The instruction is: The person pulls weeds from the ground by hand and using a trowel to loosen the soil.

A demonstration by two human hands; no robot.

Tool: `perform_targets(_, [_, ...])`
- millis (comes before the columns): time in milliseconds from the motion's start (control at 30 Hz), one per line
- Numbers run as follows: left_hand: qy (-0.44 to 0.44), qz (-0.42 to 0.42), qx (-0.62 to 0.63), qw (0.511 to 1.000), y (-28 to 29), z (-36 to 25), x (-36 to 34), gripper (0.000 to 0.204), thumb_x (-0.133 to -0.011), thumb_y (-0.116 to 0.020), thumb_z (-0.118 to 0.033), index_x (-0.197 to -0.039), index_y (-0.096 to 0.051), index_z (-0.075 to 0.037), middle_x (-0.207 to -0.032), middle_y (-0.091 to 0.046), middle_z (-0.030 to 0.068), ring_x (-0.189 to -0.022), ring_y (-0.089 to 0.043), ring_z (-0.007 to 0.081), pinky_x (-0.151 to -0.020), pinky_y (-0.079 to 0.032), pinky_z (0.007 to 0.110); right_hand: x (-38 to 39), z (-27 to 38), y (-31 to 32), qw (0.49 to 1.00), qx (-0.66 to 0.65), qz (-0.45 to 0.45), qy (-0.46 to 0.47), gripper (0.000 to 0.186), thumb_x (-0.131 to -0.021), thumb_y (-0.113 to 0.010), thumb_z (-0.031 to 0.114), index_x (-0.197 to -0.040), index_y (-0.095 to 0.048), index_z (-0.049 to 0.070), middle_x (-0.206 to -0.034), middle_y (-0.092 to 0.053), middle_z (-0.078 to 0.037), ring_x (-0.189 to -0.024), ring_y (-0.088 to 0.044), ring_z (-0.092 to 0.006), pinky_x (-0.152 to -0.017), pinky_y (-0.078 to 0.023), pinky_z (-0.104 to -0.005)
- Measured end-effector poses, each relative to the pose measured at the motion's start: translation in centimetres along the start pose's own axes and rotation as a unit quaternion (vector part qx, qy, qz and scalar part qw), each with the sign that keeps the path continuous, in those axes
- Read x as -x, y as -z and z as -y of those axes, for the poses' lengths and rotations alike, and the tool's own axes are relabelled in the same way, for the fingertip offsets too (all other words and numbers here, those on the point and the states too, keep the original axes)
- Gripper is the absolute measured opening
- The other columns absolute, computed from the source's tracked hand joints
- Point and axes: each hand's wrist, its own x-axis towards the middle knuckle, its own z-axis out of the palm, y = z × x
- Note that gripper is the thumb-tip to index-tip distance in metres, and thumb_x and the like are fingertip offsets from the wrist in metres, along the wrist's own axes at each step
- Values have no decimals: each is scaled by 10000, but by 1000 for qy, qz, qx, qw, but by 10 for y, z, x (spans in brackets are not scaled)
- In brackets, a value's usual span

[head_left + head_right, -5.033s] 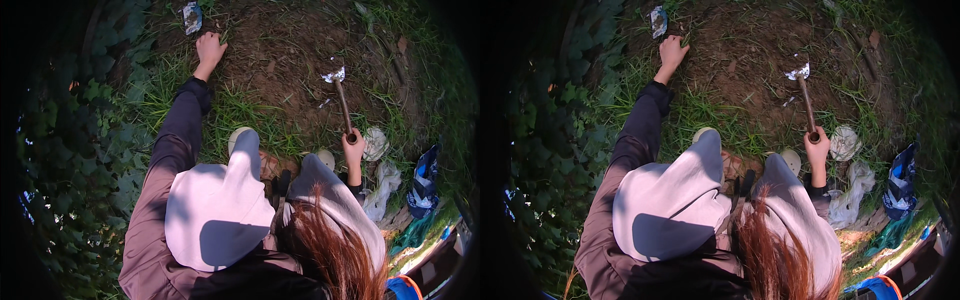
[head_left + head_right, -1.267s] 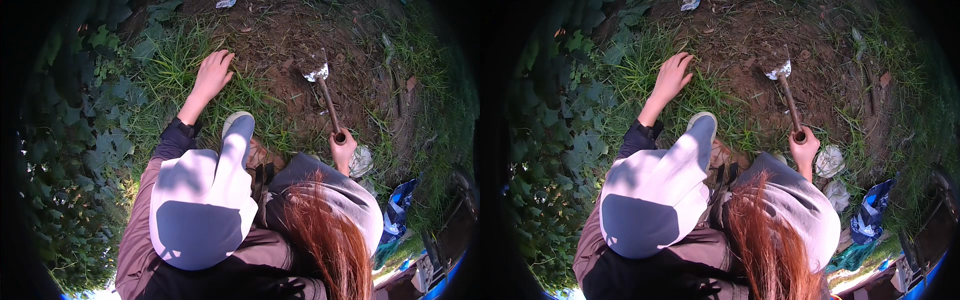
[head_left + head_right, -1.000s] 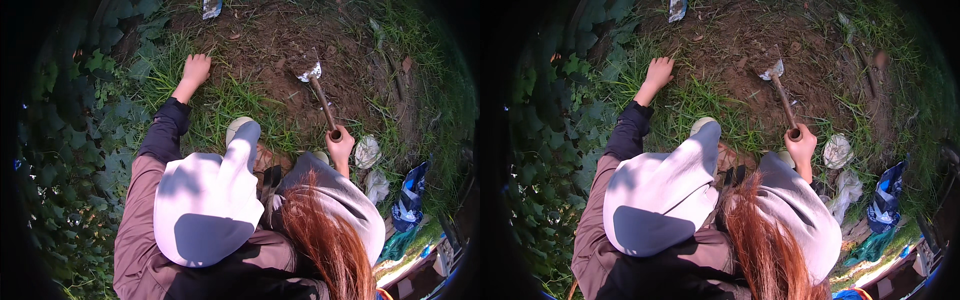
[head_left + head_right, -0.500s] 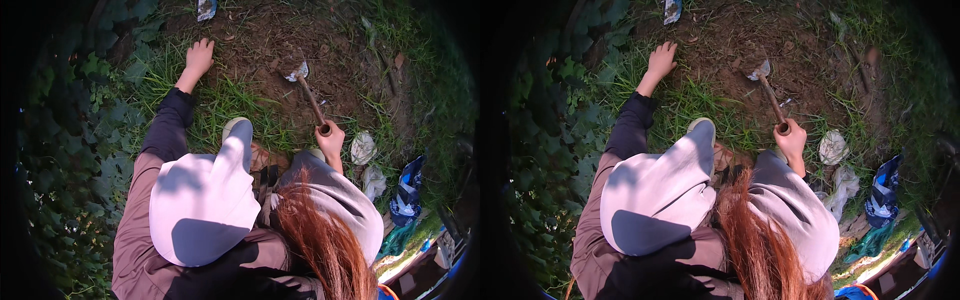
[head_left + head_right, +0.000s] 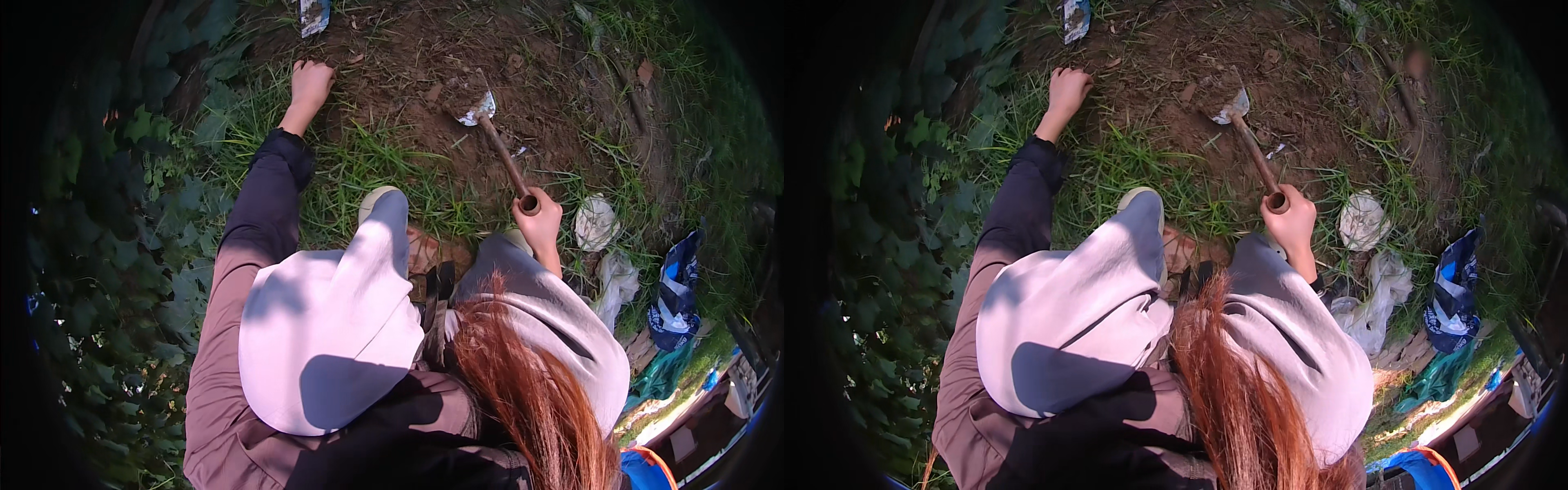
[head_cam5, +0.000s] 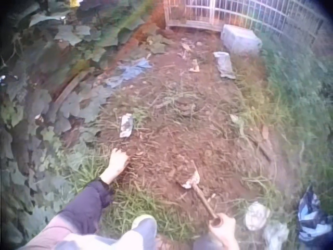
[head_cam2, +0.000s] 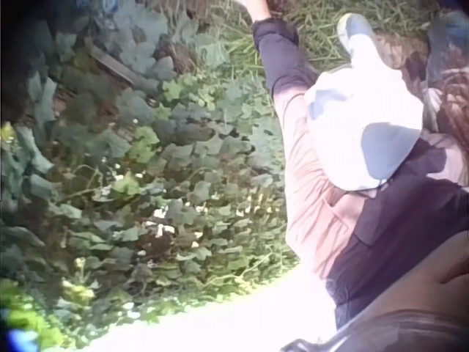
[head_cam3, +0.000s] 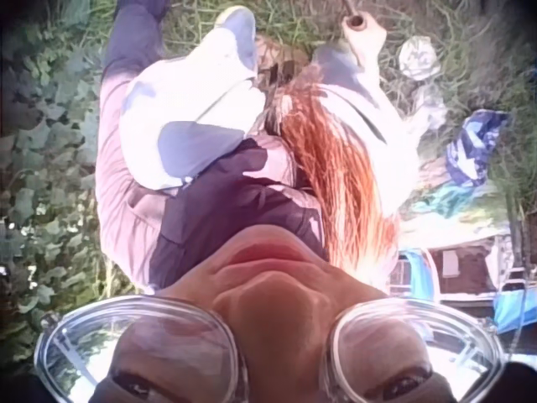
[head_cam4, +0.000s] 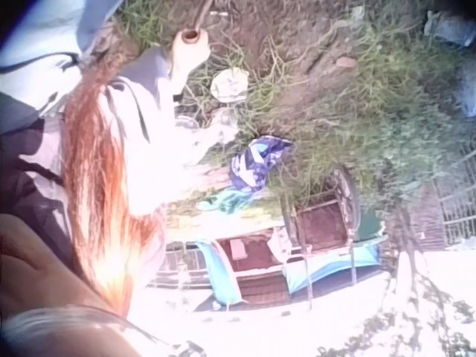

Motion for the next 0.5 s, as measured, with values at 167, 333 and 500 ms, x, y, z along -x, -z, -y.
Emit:
perform_targets(167, [5, -10, 27, 1000, -3, -10, 17, 86, -734, -640, -169, -784, -700, -134, -822, -638, 37, -880, -562, 230, -920, -359, 418, -1, -2, 7, 1000, 9, -5, 12, 270, -636, -708, 173, -836, -627, 11, -678, -616, -160, -611, -634, -291, -578, -500, -325])
perform_targets(333, [8, -35, 45, 998, -7, -28, 25, 75, -721, -649, -153, -765, -697, -115, -796, -634, 58, -846, -574, 239, -899, -367, 406, 2, -14, 10, 997, 10, -77, 1, 262, -631, -712, 178, -818, -630, 14, -638, -612, -146, -598, -640, -272, -560, -499, -313])
perform_targets(500, [56, 1, 71, 996, -3, -29, 26, 90, -723, -649, -149, -789, -700, -114, -820, -650, 67, -850, -581, 244, -888, -374, 413, 12, -34, 38, 988, -25, -126, -82, 260, -643, -714, 152, -831, -632, -7, -588, -592, -104, -535, -605, -166, -549, -478, -271])
